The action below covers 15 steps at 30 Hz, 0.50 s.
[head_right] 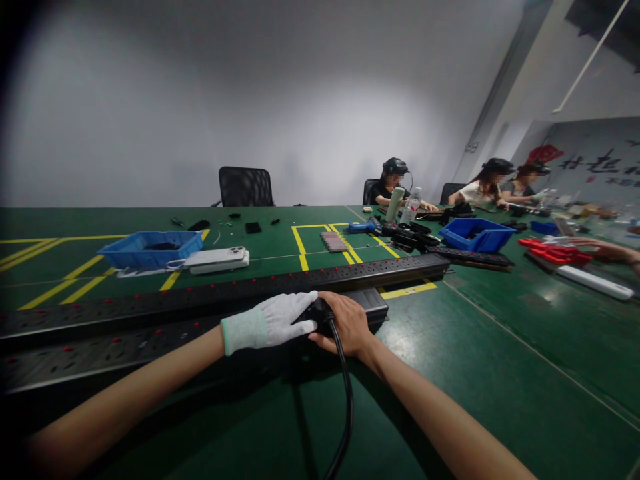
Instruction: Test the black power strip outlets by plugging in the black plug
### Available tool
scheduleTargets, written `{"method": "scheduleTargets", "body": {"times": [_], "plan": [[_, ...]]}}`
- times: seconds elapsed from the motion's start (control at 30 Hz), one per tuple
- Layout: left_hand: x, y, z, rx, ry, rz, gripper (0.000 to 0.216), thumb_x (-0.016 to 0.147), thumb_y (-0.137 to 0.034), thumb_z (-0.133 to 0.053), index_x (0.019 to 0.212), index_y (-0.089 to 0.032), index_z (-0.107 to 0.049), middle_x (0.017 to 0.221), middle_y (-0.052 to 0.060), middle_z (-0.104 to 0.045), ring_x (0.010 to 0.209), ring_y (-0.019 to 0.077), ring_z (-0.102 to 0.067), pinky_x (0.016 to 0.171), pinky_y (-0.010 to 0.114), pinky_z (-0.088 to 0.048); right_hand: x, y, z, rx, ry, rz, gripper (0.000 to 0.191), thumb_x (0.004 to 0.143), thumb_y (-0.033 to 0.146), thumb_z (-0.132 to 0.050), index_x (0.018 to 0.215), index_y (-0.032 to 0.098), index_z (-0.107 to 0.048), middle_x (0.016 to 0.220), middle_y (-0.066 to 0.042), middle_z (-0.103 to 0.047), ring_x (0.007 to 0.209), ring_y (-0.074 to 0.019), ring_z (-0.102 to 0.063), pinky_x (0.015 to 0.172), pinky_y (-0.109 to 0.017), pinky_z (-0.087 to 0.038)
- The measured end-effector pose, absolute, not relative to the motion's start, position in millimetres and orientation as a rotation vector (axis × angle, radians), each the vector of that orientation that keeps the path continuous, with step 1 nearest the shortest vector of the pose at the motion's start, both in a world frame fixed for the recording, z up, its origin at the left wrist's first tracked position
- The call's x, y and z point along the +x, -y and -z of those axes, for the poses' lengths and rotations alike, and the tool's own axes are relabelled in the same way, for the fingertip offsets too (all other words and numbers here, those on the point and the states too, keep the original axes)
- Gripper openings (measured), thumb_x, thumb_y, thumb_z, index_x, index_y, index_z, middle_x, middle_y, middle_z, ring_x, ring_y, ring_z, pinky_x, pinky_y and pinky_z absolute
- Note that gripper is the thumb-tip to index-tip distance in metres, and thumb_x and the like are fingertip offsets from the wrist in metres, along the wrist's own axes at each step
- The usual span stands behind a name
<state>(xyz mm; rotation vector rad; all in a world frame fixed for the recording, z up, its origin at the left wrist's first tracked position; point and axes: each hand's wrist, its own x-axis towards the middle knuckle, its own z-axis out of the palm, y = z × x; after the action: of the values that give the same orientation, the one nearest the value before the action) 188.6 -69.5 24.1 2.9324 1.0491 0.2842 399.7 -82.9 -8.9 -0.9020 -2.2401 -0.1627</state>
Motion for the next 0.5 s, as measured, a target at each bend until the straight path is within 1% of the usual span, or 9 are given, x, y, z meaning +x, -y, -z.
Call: {"method": "scheduleTargets", "body": {"times": [0.07, 0.2, 0.5], "plan": [[188.9, 70.7, -25.2, 2.927, -1.045, -0.295, 0.065, 0.092, -0.052, -0.022, 0.137, -0.006, -0.03, 0.131, 0.018, -0.048, 0.112, 0.0285, -0.051, 0.092, 0.041, -0.04, 399.3, 83.1, 8.9, -0.909, 2.228, 0.18, 0.063, 0.075, 0.054, -0.054, 0.123, 0.017, -0.04, 0.113, -0.012, -0.06, 0.103, -0.0256, -0.058, 0.09, -0.04, -0.046], [189.6, 73.1, -27.2, 2.93, -1.074, -0.32, 0.065, 0.092, -0.052, -0.022, 0.136, -0.005, -0.032, 0.126, 0.019, -0.052, 0.112, 0.0284, -0.052, 0.091, 0.041, -0.041, 398.3, 83.8, 8.8, -0.931, 2.213, 0.196, 0.056, 0.077, 0.047, -0.055, 0.123, 0.018, -0.041, 0.112, -0.012, -0.061, 0.102, -0.025, -0.059, 0.089, -0.04, -0.047], [189.5, 70.4, -24.1, 2.969, -1.075, -0.336, 0.065, 0.092, -0.052, -0.022, 0.135, -0.006, -0.033, 0.122, 0.018, -0.055, 0.11, 0.0271, -0.053, 0.09, 0.04, -0.042, 398.4, 84.4, 6.3, -0.935, 2.226, 0.172, 0.052, 0.078, 0.043, -0.057, 0.122, 0.019, -0.042, 0.114, -0.011, -0.061, 0.103, -0.0248, -0.059, 0.088, -0.04, -0.047]]}}
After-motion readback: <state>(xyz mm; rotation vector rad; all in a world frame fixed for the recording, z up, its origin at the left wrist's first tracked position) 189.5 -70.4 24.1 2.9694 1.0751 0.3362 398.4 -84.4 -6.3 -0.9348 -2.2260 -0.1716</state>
